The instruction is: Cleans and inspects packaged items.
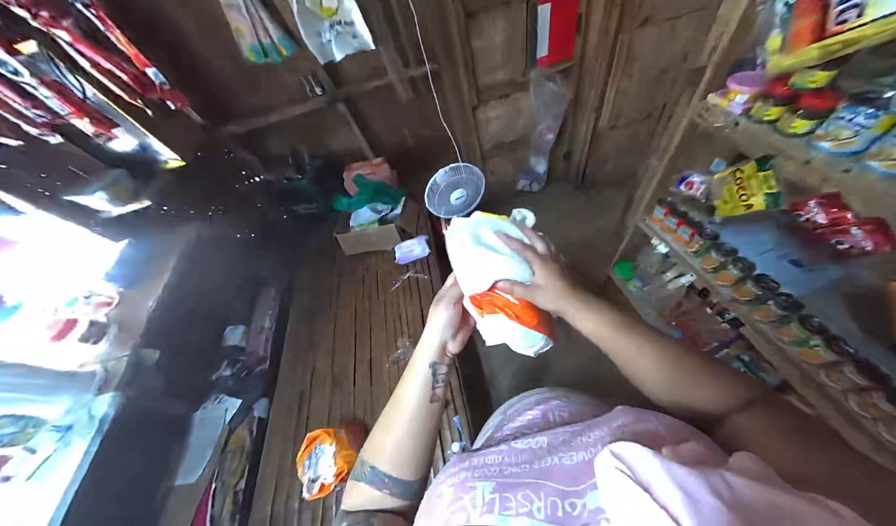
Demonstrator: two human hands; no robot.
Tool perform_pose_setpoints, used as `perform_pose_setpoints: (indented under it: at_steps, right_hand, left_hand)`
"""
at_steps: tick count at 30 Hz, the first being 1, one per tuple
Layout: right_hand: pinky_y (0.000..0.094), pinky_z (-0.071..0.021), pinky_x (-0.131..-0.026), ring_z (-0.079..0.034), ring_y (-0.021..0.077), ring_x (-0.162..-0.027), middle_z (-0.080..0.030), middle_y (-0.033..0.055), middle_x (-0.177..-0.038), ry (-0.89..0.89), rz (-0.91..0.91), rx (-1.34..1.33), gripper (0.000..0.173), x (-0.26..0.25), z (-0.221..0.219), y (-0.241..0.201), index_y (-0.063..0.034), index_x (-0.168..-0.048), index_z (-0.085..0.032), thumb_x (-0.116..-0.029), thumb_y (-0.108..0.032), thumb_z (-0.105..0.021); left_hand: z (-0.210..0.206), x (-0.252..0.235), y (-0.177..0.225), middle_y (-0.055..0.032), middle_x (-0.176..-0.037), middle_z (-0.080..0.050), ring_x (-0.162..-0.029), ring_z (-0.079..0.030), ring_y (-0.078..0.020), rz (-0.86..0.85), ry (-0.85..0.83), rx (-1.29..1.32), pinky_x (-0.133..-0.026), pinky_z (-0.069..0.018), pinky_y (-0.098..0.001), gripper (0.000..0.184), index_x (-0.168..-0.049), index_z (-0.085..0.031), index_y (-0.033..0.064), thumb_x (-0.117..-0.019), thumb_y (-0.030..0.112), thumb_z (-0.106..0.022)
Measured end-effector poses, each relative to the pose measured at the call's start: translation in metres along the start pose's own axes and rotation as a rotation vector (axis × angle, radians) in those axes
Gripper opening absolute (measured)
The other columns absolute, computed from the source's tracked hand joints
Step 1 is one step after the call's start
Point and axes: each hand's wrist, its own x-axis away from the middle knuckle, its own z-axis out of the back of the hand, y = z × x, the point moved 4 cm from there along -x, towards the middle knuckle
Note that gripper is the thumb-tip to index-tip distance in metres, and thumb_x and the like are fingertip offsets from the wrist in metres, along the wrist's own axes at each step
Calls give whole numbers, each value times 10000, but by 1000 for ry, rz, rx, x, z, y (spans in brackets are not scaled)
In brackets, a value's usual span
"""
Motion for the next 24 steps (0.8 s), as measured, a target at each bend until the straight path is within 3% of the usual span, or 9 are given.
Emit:
perform_pose_setpoints:
  at_steps: [5, 7, 9, 11, 14, 17, 19, 22, 24]
  right_hand:
    - [587, -467, -1049, -535, 393, -1286, -617, 188, -1333, 29, 324, -78, 358, 47, -66, 1, -213, -1162, -767, -808, -206, -812]
    - [515, -458, -1097, -555, 311, -1281, -640, 131, -1297, -117, 416, -98, 270, 73, -75, 21, -257, -1133, -766, -867, -220, -788]
    - [579, -472, -1067, -579, 385, -1271, -672, 166, -1286, -362, 303, 6, 253, 86, -73, 54, -214, -1088, -798, -846, -142, -778]
    - [619, -435, -1087, -542, 419, -1313, -640, 188, -1350, -536, -1, 161, 278, 86, -63, 94, -150, -1149, -783, -881, -94, -732]
    - [615, -476, -1039, -598, 415, -1225, -646, 245, -1284, -242, -221, 112, 280, 68, -26, 108, -74, -1159, -766, -883, -45, -728]
    - [504, -511, -1016, -604, 341, -1197, -619, 246, -1285, 55, -90, -35, 316, 37, 2, 62, -33, -1151, -751, -836, -45, -731]
    - [418, -505, -1053, -571, 277, -1258, -592, 209, -1339, 114, 40, -151, 363, 19, 3, 23, -65, -1191, -741, -830, -104, -738]
    - [566, -439, -1111, -478, 371, -1382, -525, 206, -1472, 14, 160, -75, 470, 10, -26, -16, -170, -1312, -709, -849, -244, -752]
    - [684, -397, -1076, -456, 462, -1362, -576, 188, -1419, -25, 269, 91, 453, 26, -49, -28, -254, -1240, -751, -790, -272, -804]
  left_hand:
    - [49, 20, 6, -38, -989, -731, -869, -722, -136, -34, 204, 117, -749, -621, -332, 351, -1286, -555, 165, -1124, 263, -259]
    - [67, 25, 9, -39, -1116, -725, -990, -718, -148, -67, 146, 175, -840, -619, -358, 379, -1391, -506, 192, -1129, 333, -270]
    - [89, 23, 9, -70, -1218, -699, -1097, -696, -199, -109, 69, 246, -923, -599, -422, 384, -1430, -465, 200, -1116, 371, -324]
    - [106, 23, 11, -77, -1222, -702, -1108, -698, -214, -130, 72, 304, -927, -600, -439, 379, -1403, -495, 200, -1113, 382, -332]
    - [119, 24, 8, -86, -1218, -707, -1114, -699, -220, -116, 38, 393, -922, -605, -441, 382, -1376, -533, 195, -1096, 413, -389]
    - [119, 20, -9, -92, -1197, -719, -1099, -709, -224, -44, 10, 438, -909, -611, -443, 410, -1333, -590, 175, -1085, 447, -408]
    - [112, 14, -23, -100, -1203, -718, -1105, -707, -235, -4, -44, 481, -916, -608, -454, 413, -1327, -602, 174, -1065, 460, -462]
    - [90, 10, -36, -96, -1196, -722, -1101, -708, -236, 46, -162, 527, -928, -603, -455, 398, -1300, -627, 185, -1013, 456, -583]
    - [80, 11, -34, -79, -1181, -727, -1085, -711, -208, 42, -173, 520, -921, -605, -426, 407, -1292, -630, 181, -1063, 470, -458]
